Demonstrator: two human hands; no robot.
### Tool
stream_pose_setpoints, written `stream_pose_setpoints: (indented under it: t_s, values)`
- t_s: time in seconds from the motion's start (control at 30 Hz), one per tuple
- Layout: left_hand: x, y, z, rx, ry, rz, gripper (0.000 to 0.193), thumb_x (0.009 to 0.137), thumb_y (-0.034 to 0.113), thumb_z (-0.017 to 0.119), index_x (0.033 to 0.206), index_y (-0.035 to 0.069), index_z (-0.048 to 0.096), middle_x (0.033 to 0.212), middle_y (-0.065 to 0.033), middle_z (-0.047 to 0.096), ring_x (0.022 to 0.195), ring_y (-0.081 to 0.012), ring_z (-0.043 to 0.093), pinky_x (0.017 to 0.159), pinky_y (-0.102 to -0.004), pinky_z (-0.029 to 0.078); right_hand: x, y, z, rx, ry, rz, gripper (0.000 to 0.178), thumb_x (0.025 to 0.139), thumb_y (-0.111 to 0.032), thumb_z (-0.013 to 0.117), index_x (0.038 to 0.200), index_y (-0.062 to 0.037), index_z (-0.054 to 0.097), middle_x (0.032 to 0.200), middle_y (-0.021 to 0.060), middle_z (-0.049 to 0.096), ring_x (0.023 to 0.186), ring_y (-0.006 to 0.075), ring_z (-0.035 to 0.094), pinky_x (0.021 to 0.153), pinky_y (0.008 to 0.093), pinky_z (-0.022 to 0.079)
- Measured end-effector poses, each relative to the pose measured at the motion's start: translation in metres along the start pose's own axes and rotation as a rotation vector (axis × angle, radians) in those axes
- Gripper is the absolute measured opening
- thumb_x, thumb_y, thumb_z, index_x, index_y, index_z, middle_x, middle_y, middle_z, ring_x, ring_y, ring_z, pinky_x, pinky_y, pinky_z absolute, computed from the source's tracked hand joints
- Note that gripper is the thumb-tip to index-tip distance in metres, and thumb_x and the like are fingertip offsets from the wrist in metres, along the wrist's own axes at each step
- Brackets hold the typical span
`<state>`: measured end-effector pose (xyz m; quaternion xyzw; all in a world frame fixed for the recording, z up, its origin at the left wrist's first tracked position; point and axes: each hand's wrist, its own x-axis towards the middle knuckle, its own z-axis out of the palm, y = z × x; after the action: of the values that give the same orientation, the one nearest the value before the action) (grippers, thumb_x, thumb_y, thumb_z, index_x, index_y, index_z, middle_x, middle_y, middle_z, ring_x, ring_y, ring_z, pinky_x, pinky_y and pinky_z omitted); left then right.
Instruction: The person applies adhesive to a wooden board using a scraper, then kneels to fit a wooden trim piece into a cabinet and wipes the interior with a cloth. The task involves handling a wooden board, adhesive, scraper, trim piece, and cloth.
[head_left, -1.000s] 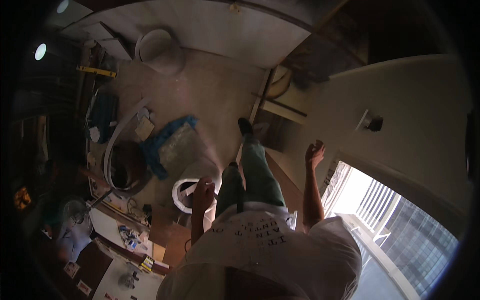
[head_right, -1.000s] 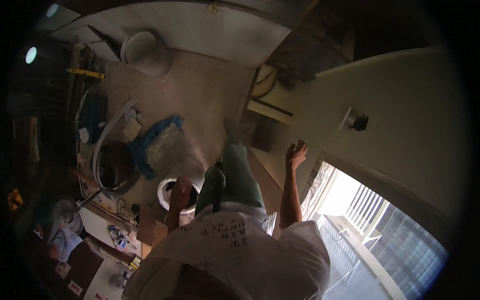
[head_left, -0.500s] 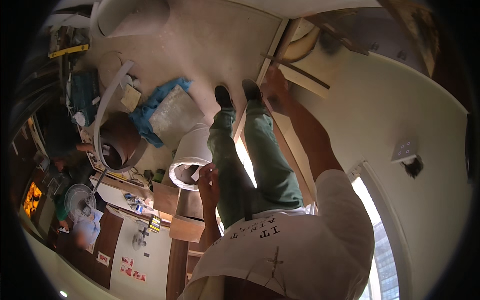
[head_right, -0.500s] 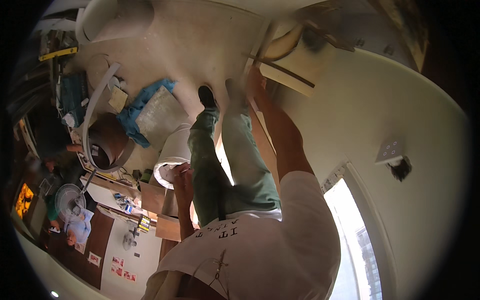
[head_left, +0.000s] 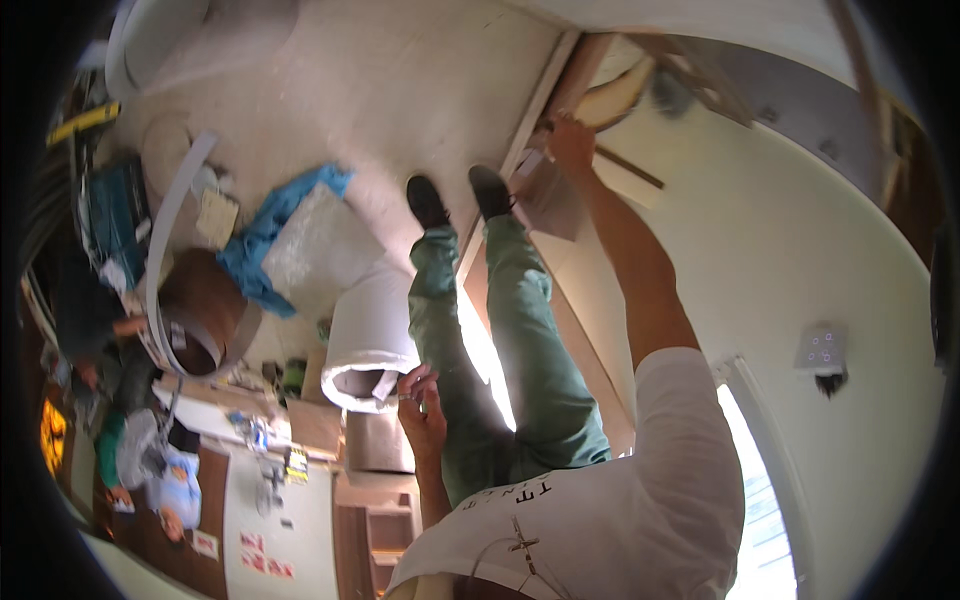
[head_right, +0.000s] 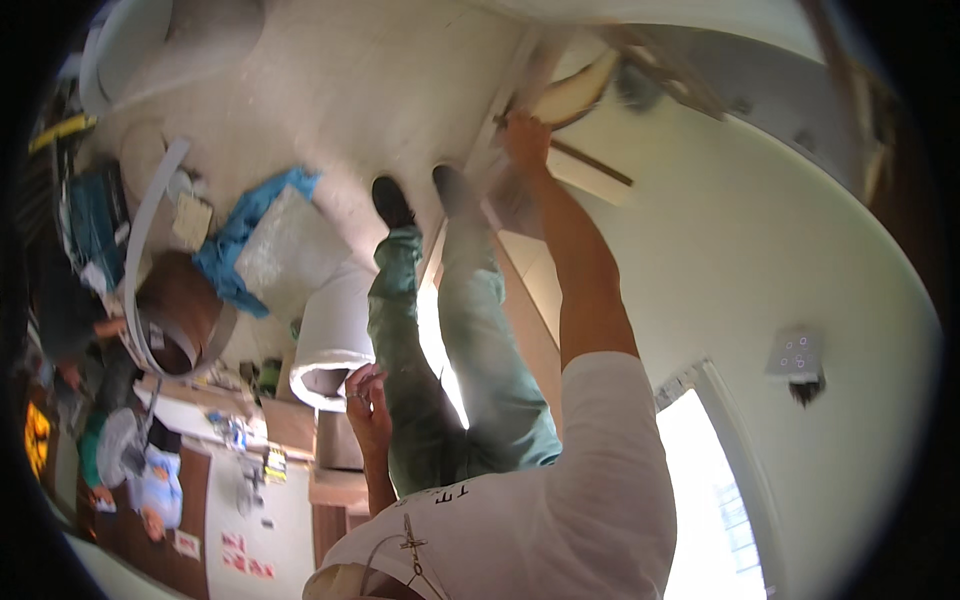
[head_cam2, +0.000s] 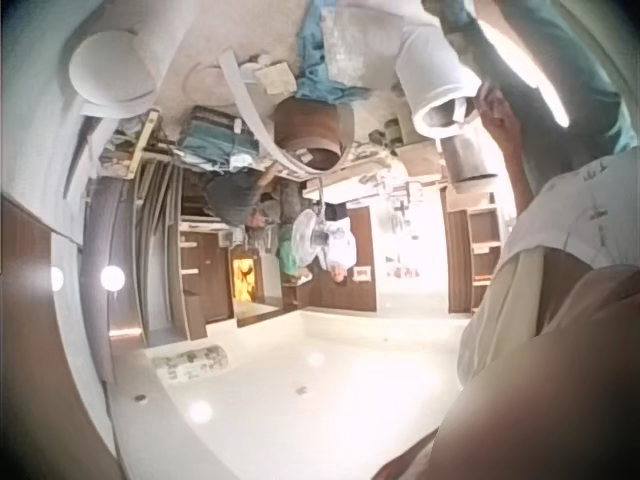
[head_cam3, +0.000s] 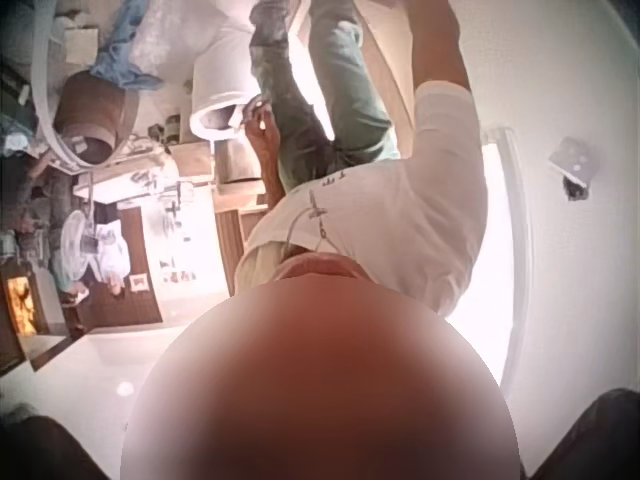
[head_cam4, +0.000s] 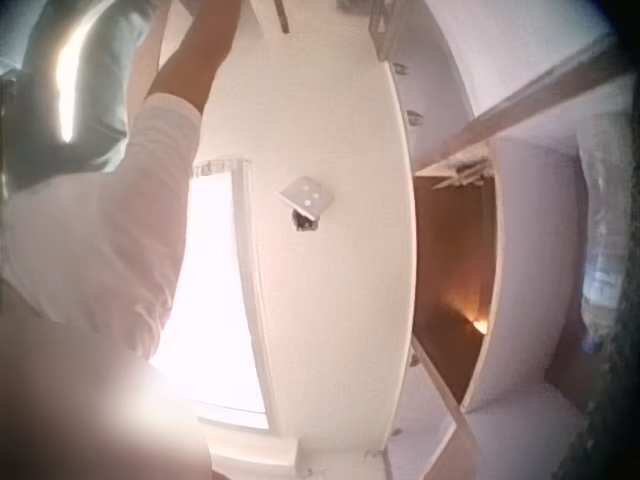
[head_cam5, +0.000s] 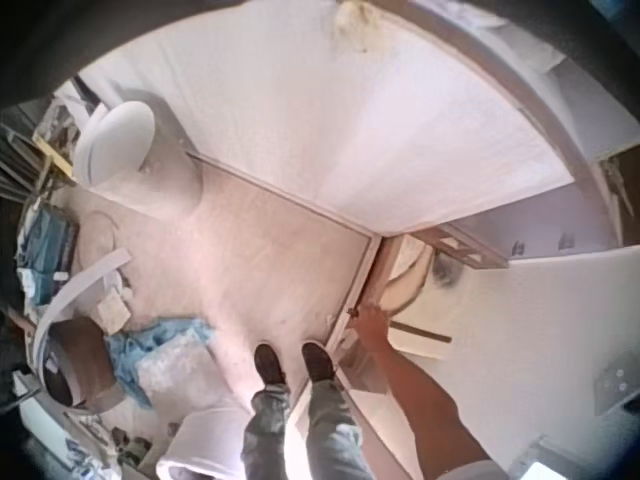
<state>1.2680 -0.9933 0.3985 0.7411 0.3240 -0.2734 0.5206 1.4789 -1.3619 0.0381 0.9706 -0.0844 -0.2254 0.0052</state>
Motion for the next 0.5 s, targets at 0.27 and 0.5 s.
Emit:
stream_pose_setpoints:
  t_s: [0.27,0.5]
  values:
    - [0.006,0.073,-0.002,-0.078,-0.301,0.265,0.027,0.101,0.009,0.054,0.126,-0.002,0.051,0.116,-0.0146,0.062,0.103,-0.0196,0.064,0.091,-0.0303,0.05,-0.162,0.058,-0.274,0.735,0.303,0.192,0.027,0.093,-0.015,0.063,0.119,-0.0099,0.062,0.104,0.0098,0.065,0.09,0.0233,0.066,0.079,0.0378,0.053]
    - [-0.017,0.217,0.072,-0.336,-0.97,0.154,0.046,0.104,0.035,0.05,0.136,0.002,0.045,0.125,-0.0171,0.058,0.115,-0.0257,0.06,0.102,-0.0403,0.048,-0.3,-0.019,-0.451,1.473,0.751,0.188,0.026,0.098,-0.013,0.06,0.123,-0.003,0.06,0.097,0.0093,0.068,0.085,0.0153,0.064,0.08,0.03,0.053]
